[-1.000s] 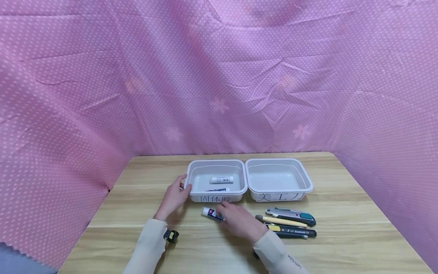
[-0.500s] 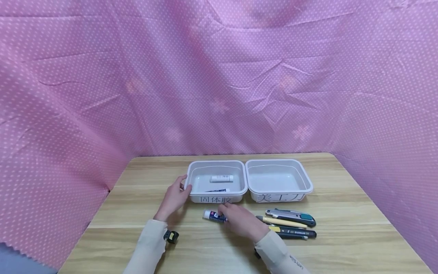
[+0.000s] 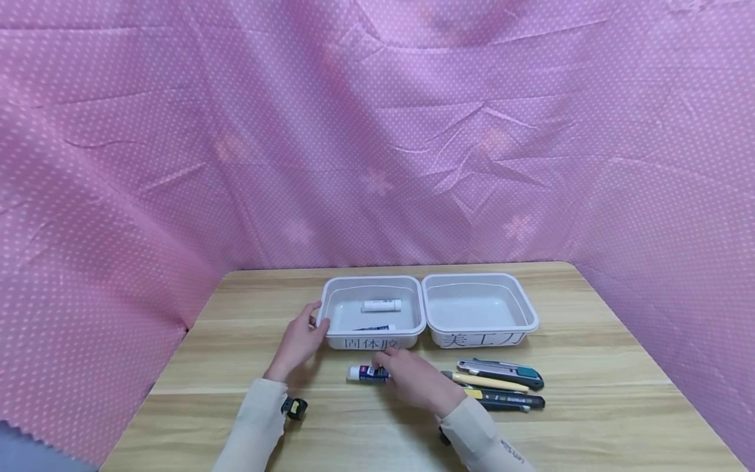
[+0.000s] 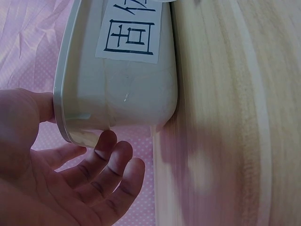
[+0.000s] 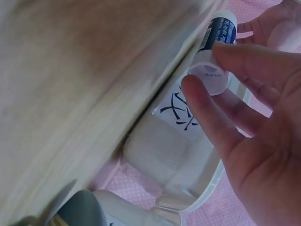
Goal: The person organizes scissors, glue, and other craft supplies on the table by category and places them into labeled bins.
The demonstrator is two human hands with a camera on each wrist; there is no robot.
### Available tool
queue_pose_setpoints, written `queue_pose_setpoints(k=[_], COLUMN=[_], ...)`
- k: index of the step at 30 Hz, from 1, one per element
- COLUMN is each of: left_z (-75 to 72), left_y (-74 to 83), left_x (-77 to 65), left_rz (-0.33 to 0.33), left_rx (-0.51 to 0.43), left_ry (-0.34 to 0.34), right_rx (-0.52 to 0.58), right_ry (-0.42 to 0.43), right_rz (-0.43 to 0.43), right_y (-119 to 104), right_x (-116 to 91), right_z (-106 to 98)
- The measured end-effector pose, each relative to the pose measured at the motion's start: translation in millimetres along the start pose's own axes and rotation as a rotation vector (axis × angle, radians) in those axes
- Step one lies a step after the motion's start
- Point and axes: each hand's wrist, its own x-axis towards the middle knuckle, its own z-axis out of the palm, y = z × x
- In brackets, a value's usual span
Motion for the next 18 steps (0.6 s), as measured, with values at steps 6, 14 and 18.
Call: queue_pose_setpoints(k=[6, 14, 18], left_z=[-0.2, -0.7, -0.7], left_y=[-1.9, -1.5, -1.7], left_x=[0.4, 1.5, 1.7], left_rz=[0.0, 0.003, 0.017], left_rx=[-0.002, -0.007, -0.004], left_ry=[-0.005, -0.005, 0.0], right_rx=[0.003, 0.003, 0.001], right_ry=[0.046, 0.109, 0.128], right_rz=[-0.028, -0.076, -0.082], right_y=[-0.9, -5.6, -7.0], right_x=[-1.9, -3.8, -4.9], right_z=[-5.9, -14.6, -16.2])
